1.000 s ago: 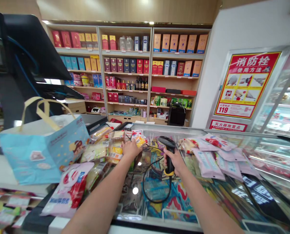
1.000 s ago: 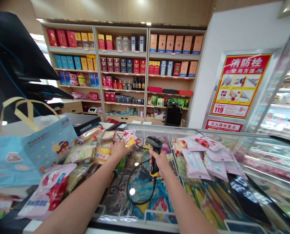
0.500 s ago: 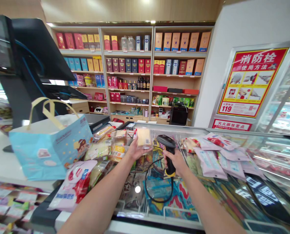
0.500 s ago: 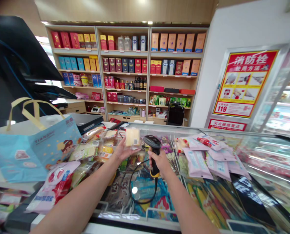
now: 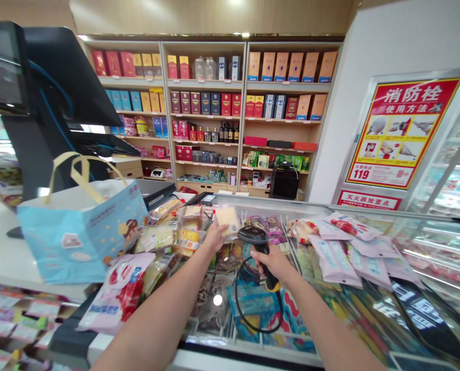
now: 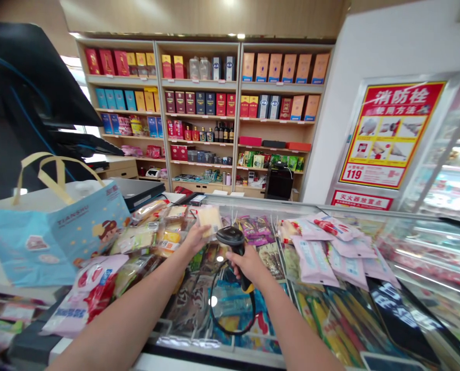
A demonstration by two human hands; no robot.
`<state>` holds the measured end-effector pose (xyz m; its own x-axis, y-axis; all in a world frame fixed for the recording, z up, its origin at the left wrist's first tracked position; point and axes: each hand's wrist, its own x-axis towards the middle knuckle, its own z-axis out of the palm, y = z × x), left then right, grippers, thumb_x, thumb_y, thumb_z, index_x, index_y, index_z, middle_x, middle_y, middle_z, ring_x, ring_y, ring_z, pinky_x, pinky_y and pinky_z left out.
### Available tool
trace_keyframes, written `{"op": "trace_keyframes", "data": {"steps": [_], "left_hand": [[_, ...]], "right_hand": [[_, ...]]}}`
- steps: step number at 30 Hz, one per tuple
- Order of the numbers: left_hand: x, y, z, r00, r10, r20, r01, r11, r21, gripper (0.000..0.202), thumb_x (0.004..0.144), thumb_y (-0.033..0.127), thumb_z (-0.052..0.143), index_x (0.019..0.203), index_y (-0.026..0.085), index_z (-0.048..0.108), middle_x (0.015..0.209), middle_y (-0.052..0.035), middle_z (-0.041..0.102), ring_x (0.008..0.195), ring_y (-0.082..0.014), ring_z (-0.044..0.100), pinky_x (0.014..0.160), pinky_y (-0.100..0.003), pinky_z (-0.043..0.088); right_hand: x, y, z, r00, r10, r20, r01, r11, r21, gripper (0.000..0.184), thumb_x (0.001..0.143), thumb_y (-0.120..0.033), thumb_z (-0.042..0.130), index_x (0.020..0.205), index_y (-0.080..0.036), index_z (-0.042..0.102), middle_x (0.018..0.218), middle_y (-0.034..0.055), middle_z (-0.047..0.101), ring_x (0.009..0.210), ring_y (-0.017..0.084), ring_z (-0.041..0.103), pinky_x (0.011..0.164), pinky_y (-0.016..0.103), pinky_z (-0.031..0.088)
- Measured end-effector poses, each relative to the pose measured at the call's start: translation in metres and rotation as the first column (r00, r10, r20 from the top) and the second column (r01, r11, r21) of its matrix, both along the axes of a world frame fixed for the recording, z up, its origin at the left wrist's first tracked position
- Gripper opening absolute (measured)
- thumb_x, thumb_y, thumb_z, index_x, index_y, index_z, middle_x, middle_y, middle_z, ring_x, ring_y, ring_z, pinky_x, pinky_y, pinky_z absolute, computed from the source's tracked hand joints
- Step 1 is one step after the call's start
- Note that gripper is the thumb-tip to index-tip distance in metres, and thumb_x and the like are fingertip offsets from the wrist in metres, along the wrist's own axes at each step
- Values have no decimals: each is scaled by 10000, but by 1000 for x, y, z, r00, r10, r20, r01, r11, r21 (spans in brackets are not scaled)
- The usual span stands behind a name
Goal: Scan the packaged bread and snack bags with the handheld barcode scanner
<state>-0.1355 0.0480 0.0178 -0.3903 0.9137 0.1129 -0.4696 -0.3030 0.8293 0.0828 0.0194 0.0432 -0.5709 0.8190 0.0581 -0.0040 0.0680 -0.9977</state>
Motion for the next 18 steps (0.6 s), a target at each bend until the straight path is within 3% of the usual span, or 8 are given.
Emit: {"op": "trace_keyframes", "data": {"steps": [14,18], "left_hand": [[-1,-1,4,1000,-14,3,14,1000,5,644,602,90,690,1215,202,526,1033,-73,694,870,-219,691,770,-385,578],[-4,3,4,999,-19,29,21,998,-53,584,632,63,639,1203,138,546,1003,-106,709,877,-242,698,754,-375,589]], "right_hand": [[2,-3,5,1000,23,9,-23,1000,-18,282,642,-411,705,723,-195,542,477,-73,513,352,93,462,354,216,409],[3,-1,10,1000,2,-23,-3,998,-70,314,616,-407,727,754,-188,551,487,-73,527,366,88,472,360,208,416]]}}
